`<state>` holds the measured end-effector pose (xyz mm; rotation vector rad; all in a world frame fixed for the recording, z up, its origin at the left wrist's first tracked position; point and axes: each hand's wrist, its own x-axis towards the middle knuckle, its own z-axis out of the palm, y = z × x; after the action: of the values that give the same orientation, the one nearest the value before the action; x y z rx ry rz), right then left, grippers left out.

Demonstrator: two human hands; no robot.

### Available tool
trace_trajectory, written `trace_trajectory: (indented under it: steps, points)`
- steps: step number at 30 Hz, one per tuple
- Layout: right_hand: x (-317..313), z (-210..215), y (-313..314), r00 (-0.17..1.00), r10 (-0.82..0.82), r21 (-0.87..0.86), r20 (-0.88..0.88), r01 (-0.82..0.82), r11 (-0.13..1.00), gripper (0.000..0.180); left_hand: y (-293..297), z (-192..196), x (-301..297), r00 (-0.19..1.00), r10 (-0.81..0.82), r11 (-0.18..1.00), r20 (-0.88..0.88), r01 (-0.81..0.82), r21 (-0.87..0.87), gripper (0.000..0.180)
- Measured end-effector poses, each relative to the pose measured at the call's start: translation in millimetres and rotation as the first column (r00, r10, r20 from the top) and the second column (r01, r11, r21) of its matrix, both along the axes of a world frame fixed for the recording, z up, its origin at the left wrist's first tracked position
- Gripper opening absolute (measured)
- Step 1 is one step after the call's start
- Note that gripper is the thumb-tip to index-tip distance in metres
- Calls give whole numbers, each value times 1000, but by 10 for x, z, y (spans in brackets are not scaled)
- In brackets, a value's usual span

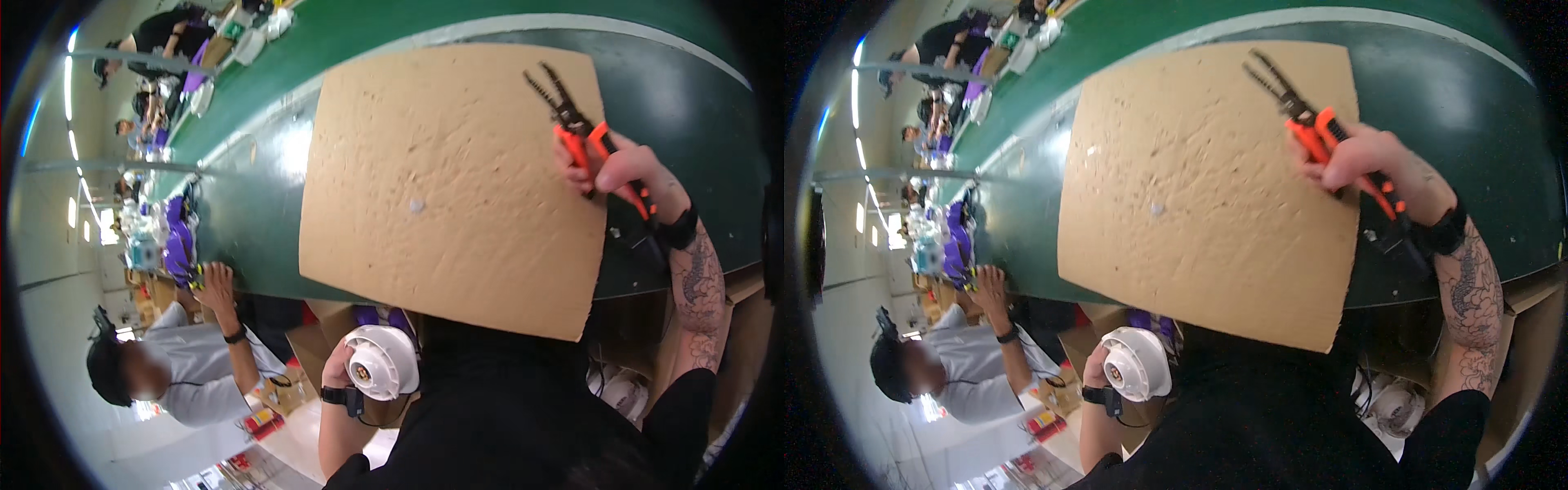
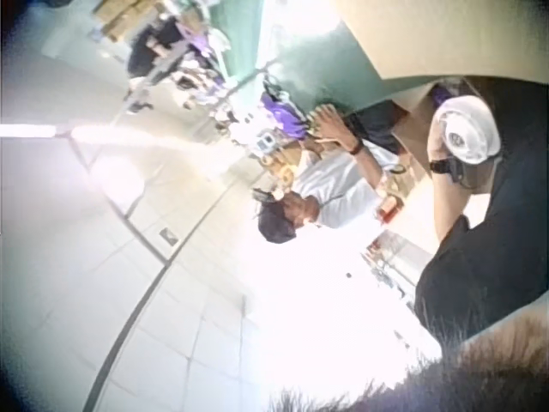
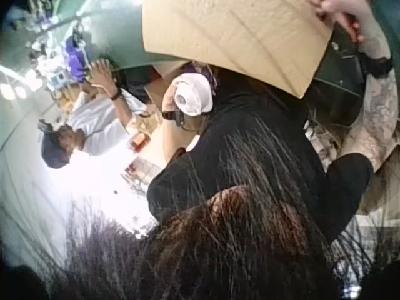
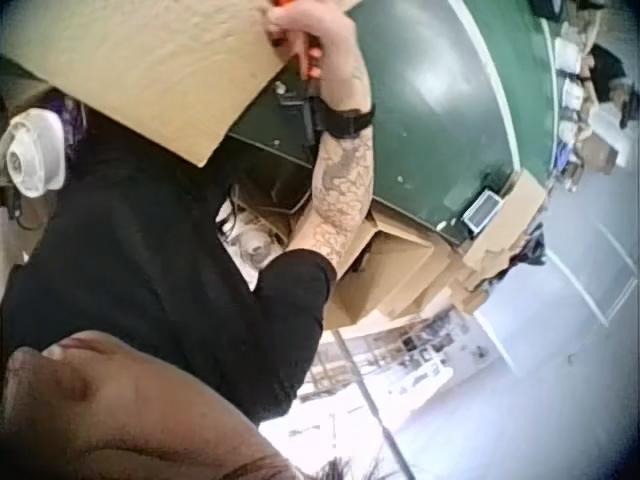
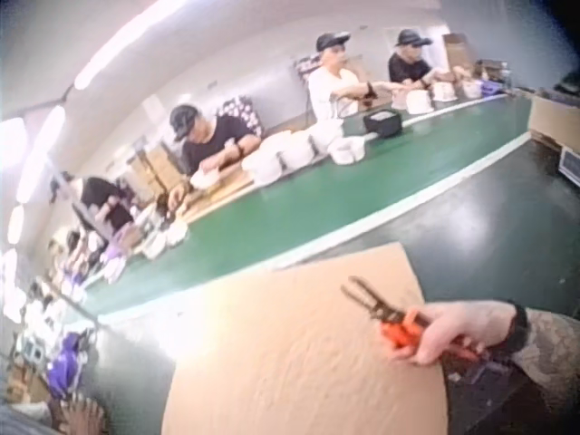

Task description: The person uses pliers to manipulate the internal components of a white plastic housing, likely a light fixture. They repeatedly insert the pliers into the central opening to adjust or remove parts while holding the object steady with their other hand.

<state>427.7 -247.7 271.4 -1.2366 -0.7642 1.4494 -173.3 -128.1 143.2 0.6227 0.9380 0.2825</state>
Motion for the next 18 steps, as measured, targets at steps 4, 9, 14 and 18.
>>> trace_trajectory:
  steps: [4,9,14,18]
  points:
    - [121,-118,177,989,141,37,-43,-139,990,57,-236,-1323,-1298,942,286,934,-173,-314,-169,51]
    - [51,20,-50,995,-14,49,103,9,999,62,-373,-2420,-1417,687,638,727,-349,-687,-23,53]
    - [-255,265,-1138,954,-293,131,-62,298,945,69,-552,-2923,-1569,593,624,760,-509,-612,218,45]
    - [-627,-36,-2506,692,-716,82,-95,722,687,62,-296,-3209,-1124,604,339,937,-721,-287,200,44]
